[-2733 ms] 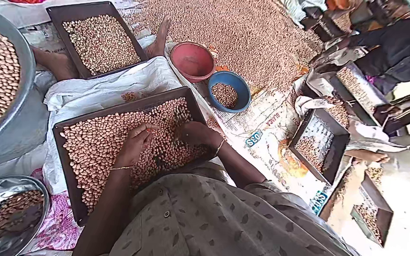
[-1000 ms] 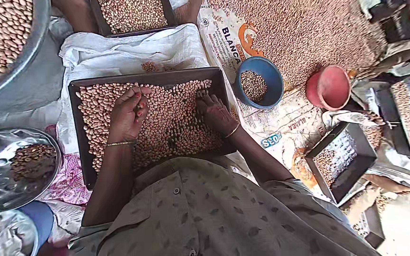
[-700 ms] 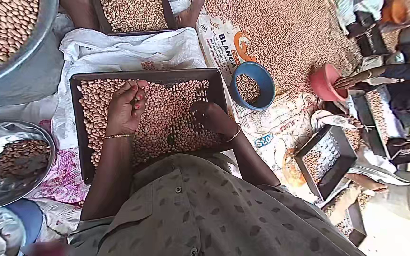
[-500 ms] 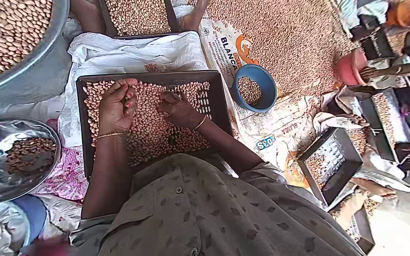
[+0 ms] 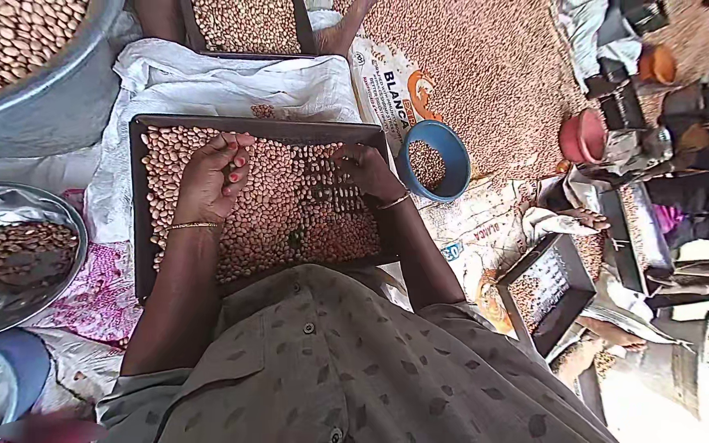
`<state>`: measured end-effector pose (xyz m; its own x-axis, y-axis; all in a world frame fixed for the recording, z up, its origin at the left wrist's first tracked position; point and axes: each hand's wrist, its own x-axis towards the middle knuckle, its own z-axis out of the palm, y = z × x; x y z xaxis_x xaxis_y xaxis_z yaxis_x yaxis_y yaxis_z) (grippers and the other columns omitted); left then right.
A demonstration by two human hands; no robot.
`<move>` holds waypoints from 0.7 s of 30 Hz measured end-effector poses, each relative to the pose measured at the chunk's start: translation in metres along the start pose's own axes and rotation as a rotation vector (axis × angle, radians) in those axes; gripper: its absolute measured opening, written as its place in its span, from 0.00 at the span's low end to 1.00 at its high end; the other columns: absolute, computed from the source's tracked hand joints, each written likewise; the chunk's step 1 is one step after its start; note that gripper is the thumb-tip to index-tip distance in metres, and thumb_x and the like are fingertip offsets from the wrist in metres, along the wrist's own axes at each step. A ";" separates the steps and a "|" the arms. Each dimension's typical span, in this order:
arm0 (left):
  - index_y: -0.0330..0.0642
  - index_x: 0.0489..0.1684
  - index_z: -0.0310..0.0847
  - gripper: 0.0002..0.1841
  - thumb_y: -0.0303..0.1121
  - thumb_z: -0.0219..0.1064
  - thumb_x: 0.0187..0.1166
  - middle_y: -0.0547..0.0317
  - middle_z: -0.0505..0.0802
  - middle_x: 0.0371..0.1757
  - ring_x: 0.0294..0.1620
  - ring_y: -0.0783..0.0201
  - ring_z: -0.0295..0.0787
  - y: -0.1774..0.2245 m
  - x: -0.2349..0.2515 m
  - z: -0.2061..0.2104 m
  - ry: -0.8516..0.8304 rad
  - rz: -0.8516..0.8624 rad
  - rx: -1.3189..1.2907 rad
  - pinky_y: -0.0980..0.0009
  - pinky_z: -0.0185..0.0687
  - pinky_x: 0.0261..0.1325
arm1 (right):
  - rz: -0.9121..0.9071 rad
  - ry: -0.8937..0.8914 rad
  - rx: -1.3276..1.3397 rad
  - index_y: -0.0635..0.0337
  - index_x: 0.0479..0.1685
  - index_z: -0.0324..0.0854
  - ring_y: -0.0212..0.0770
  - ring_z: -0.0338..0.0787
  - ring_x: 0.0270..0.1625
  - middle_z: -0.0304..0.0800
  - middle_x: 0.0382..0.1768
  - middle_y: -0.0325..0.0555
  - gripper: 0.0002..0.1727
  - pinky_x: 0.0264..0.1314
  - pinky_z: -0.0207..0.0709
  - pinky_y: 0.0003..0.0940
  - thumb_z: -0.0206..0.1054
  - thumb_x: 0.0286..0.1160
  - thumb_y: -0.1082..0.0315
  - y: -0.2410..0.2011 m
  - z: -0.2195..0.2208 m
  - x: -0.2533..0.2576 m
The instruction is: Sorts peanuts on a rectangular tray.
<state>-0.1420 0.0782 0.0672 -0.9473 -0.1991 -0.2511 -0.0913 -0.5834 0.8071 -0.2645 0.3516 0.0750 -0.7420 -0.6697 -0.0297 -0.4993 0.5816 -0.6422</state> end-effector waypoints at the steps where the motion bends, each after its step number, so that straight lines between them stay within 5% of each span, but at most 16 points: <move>1: 0.43 0.51 0.83 0.17 0.29 0.42 0.94 0.73 0.80 0.23 0.11 0.83 0.64 0.000 0.000 0.000 0.006 -0.002 0.002 0.89 0.57 0.12 | 0.040 0.057 -0.103 0.64 0.56 0.90 0.52 0.94 0.52 0.94 0.52 0.57 0.14 0.60 0.84 0.52 0.59 0.86 0.70 0.004 0.007 0.016; 4: 0.43 0.52 0.82 0.17 0.29 0.42 0.94 0.73 0.79 0.23 0.11 0.82 0.64 0.000 0.001 -0.002 0.011 -0.012 0.023 0.89 0.57 0.12 | 0.205 0.145 -0.396 0.57 0.55 0.90 0.62 0.92 0.57 0.92 0.56 0.59 0.15 0.57 0.82 0.63 0.57 0.85 0.68 0.007 0.035 0.040; 7: 0.42 0.52 0.82 0.17 0.28 0.42 0.94 0.72 0.79 0.23 0.11 0.82 0.63 0.001 0.000 0.000 -0.007 -0.017 0.027 0.89 0.57 0.12 | 0.249 0.203 -0.461 0.57 0.56 0.89 0.63 0.93 0.55 0.88 0.63 0.60 0.14 0.50 0.84 0.61 0.58 0.84 0.69 0.001 0.046 0.035; 12: 0.43 0.51 0.83 0.17 0.28 0.43 0.93 0.73 0.80 0.23 0.11 0.83 0.64 0.000 -0.001 0.003 -0.032 -0.009 0.015 0.90 0.57 0.11 | 0.144 0.367 -0.426 0.56 0.59 0.90 0.62 0.93 0.51 0.88 0.59 0.63 0.17 0.44 0.86 0.57 0.64 0.74 0.75 0.009 0.059 0.025; 21: 0.42 0.52 0.83 0.17 0.29 0.43 0.94 0.72 0.80 0.25 0.11 0.84 0.63 -0.003 -0.006 -0.002 -0.010 -0.007 0.043 0.90 0.56 0.11 | 0.272 0.267 -0.479 0.56 0.63 0.87 0.64 0.93 0.52 0.87 0.62 0.65 0.16 0.45 0.85 0.59 0.60 0.83 0.66 -0.005 0.060 0.028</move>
<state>-0.1351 0.0796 0.0656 -0.9496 -0.1871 -0.2514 -0.1106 -0.5506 0.8274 -0.2557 0.3026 0.0313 -0.9267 -0.3652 0.0884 -0.3758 0.8999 -0.2213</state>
